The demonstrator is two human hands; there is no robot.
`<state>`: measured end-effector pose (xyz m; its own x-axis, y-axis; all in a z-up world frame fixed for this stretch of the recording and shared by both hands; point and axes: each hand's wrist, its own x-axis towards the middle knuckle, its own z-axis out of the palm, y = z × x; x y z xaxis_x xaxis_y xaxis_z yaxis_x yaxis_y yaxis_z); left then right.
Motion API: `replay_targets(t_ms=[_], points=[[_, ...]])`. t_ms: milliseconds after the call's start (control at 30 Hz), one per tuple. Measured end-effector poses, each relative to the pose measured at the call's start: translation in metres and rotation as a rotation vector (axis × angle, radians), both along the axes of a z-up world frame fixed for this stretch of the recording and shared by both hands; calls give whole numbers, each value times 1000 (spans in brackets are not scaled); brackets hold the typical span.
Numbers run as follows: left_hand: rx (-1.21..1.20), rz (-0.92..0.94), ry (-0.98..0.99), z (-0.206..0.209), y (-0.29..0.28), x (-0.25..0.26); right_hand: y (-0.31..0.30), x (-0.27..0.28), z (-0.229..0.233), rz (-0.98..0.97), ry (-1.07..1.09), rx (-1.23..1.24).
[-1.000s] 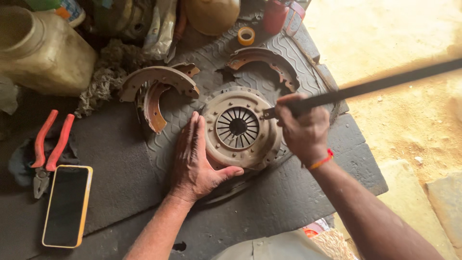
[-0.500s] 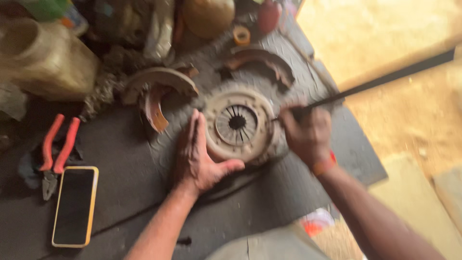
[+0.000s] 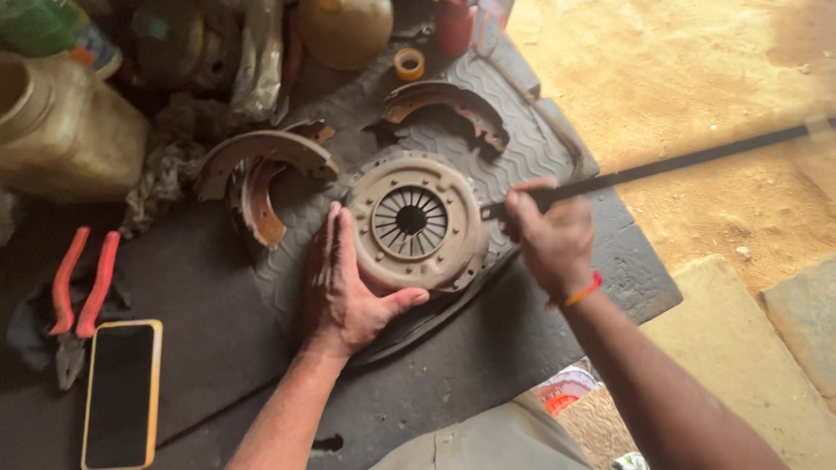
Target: The person cleans and probes the holes and surfaces of a clutch pressure plate and brake shoes using a thin metal tool by hand on a workbench.
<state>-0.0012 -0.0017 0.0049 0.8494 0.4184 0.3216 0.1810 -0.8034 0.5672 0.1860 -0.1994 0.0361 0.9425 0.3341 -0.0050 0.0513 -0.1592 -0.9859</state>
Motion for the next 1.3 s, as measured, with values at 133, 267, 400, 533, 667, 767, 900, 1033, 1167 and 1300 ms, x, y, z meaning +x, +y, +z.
replay_targets(t_ms=[133,267,400,533,667,767,900,1033,1167,1300], points=[[34,-15,-5,0,0,1,-20,-20,-7,41,13,-56],[5,-18,13,-2,0,1,-5,10,-20,-16,-962,-677],[36,-15,2,0,-1,1,-20,3,-21,127,-846,-471],[3,-6,54,-4,-1,1,-23,7,-26,58,-1399,-788],[-67,-21,24,-3,2,3,-4,25,-18,91,-301,-235],[-32,-16,23,-3,0,0,-15,11,-7,147,-800,-389],[-31,-31,13,-8,2,-4,-1,24,-11,105,-655,-357],[-16,-22,8,-2,-1,0,-12,22,-8,195,-1073,-502],[16,2,51,-2,1,-2,-16,17,-4,270,-383,-331],[-9,-4,48,-1,0,1,-7,23,-7,138,-184,-133]])
